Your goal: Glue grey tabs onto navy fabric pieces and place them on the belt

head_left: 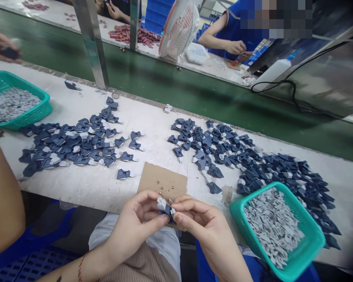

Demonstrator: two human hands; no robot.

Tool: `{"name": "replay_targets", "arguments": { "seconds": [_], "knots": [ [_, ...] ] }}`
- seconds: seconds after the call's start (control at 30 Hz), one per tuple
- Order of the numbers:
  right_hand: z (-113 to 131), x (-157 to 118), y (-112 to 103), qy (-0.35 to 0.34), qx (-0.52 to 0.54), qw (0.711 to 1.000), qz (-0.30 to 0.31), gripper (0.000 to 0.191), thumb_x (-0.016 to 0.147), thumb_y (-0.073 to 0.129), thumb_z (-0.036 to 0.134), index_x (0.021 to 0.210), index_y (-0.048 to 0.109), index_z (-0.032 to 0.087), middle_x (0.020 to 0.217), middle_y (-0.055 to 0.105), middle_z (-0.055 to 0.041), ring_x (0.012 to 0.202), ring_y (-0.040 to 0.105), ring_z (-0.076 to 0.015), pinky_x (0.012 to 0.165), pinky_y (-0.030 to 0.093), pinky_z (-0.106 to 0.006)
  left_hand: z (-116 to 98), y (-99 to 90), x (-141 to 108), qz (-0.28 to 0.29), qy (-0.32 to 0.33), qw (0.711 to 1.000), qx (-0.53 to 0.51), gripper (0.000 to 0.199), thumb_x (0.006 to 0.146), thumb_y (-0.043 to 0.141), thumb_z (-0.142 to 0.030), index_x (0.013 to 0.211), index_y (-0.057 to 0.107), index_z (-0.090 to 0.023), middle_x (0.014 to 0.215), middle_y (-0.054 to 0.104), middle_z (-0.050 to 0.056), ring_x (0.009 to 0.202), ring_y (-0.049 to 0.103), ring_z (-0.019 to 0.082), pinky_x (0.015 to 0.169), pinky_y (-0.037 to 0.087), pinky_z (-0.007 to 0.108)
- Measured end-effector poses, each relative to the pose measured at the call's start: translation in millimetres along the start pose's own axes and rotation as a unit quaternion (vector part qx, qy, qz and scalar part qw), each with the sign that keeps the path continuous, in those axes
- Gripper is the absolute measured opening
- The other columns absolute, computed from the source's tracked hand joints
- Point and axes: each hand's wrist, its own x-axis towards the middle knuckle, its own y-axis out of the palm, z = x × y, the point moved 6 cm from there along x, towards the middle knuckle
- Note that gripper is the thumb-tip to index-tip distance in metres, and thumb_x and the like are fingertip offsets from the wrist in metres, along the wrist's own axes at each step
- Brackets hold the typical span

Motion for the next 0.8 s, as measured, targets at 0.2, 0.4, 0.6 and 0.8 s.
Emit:
{"name": "replay_targets", "arguments": {
  "seconds": [0.2,0.4,0.6,0.8],
  "knots": [
    [4.3,-5.0,-0.3,-0.034,-0.049,0.998,0.006,0.006,0.074,0.079,0.029,0.077,0.078,0.024,0.087,0.07,-0.0037,0.081,0.069,-0.0163,0.069,0.057,-0.024,-0.9,-1.8,-1.9,-0.019,0.021,0.999,0.026,0.017,0.073,0.078,-0.014,0.083,0.065,-0.017,0.088,0.072,0.004,0.084,0.069,0.017,0.076,0.056,0.025],
    [-3.1,-2.5,-0.9,0.013,0.029,0.999,0.014,0.012,0.064,0.087,0.023,0.067,0.076,0.022,0.083,0.065,-0.0004,0.075,0.065,-0.0117,0.066,0.054,-0.018,-0.8,-0.6,-2.0,-0.013,0.045,0.998,0.029,0.016,0.071,0.079,-0.009,0.084,0.073,-0.018,0.087,0.075,0.003,0.079,0.071,0.014,0.075,0.058,0.021],
    [-17.5,-1.3,1.0,0.051,0.154,0.986,0.032,0.016,0.062,0.089,0.026,0.068,0.075,0.022,0.076,0.063,0.0023,0.064,0.06,-0.0075,0.057,0.05,-0.016,4.2,3.0,4.1,0.007,0.023,1.0,-0.014,0.021,0.068,0.083,-0.012,0.087,0.08,-0.022,0.092,0.08,0.003,0.082,0.074,0.015,0.076,0.059,0.02],
    [-20.1,-6.0,-2.3,0.006,0.151,0.988,-0.025,0.011,0.067,0.086,0.028,0.072,0.076,0.024,0.085,0.062,0.0003,0.08,0.065,-0.0124,0.063,0.054,-0.017,4.8,6.3,5.8,0.004,0.032,0.999,0.016,0.025,0.077,0.079,-0.024,0.102,0.079,-0.028,0.1,0.079,0.004,0.096,0.073,0.019,0.081,0.059,0.023]
  ]
}}
